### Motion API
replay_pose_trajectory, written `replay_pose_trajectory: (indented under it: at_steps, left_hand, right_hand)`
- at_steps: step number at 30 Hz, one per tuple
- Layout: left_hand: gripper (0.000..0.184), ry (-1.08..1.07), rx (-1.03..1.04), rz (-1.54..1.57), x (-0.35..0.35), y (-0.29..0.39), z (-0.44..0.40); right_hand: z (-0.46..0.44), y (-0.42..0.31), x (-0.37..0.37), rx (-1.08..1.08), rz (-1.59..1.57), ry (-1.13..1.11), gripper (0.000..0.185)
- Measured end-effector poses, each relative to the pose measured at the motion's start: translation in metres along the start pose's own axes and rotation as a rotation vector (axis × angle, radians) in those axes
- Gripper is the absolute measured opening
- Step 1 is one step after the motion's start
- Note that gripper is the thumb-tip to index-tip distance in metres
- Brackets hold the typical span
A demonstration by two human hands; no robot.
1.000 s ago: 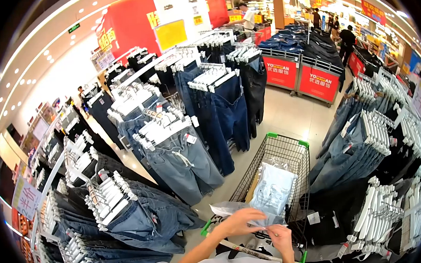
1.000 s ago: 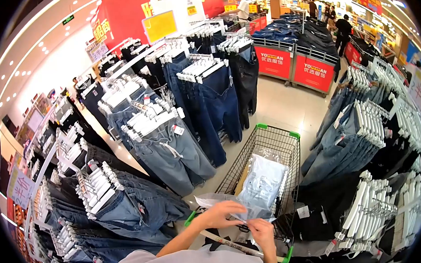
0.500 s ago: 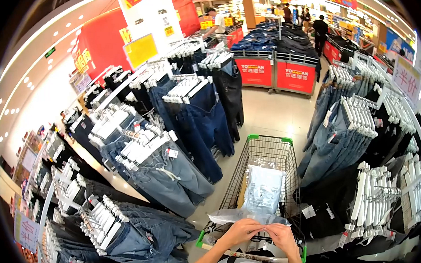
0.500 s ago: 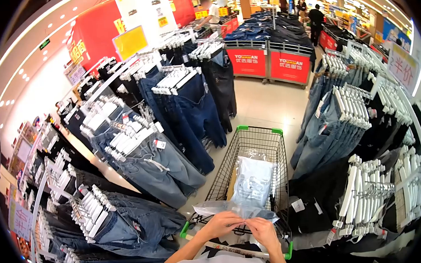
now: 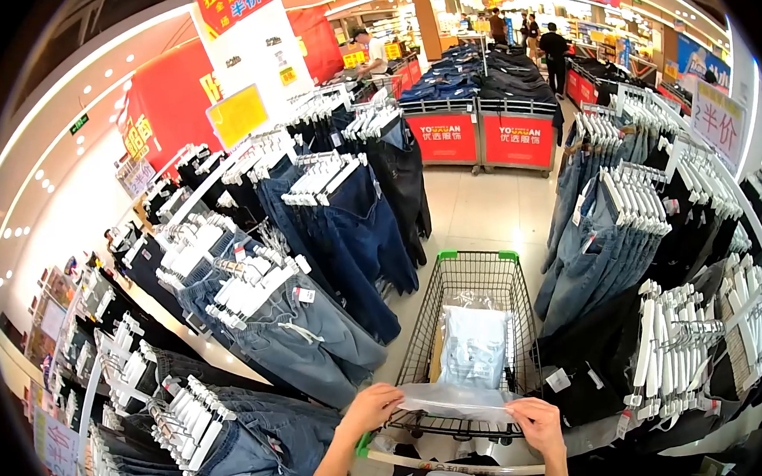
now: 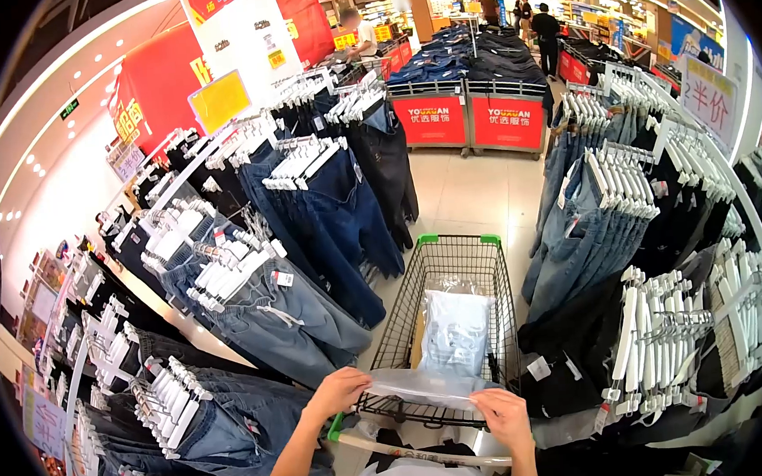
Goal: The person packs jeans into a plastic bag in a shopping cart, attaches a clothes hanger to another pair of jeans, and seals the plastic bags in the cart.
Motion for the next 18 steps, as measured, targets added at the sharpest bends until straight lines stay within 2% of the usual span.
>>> replay_pose_trajectory:
  at_steps: [6,8,11,14,18]
  left_hand:
    - [0.012,-0.005,-0.185,-0.113,-0.026,-0.025,0.012]
    - [0.018,-0.053,-0.226,-0.105,-0.02,-0.029,0.014]
    - [0.036,-0.047,-0.101,-0.042,0.001,-0.006,-0.003]
    - [0.024,-0.163,0.019,0.087,0.039,0.011,-0.017]
    - [0.016,-0.259,-0.046,0.182,0.047,0.016,-0.023]
  right_hand:
    - [0.004,0.004,-0.021,0.038,-0.023,0.032,0.014]
    - [0.005,0.005,-0.019,0.038,-0.044,0.017,0.013]
    - [0.002,-0.002,-0.006,-0.008,-0.05,-0.033,0.011]
    - [-0.004,-0.008,0.008,-0.057,-0.05,-0.1,0.012]
    - [-0.01,-0.011,0.006,-0.114,-0.003,-0.112,0.011]
Point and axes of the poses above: each hand's wrist, its own z-axis away from the middle knuckle, its own x-axis out of the palm, y = z × x, the point moved 5 cm from there along -z, towards the middle knuckle, and after that the axes turned 7 degrees about z, right-handed, at the moved point
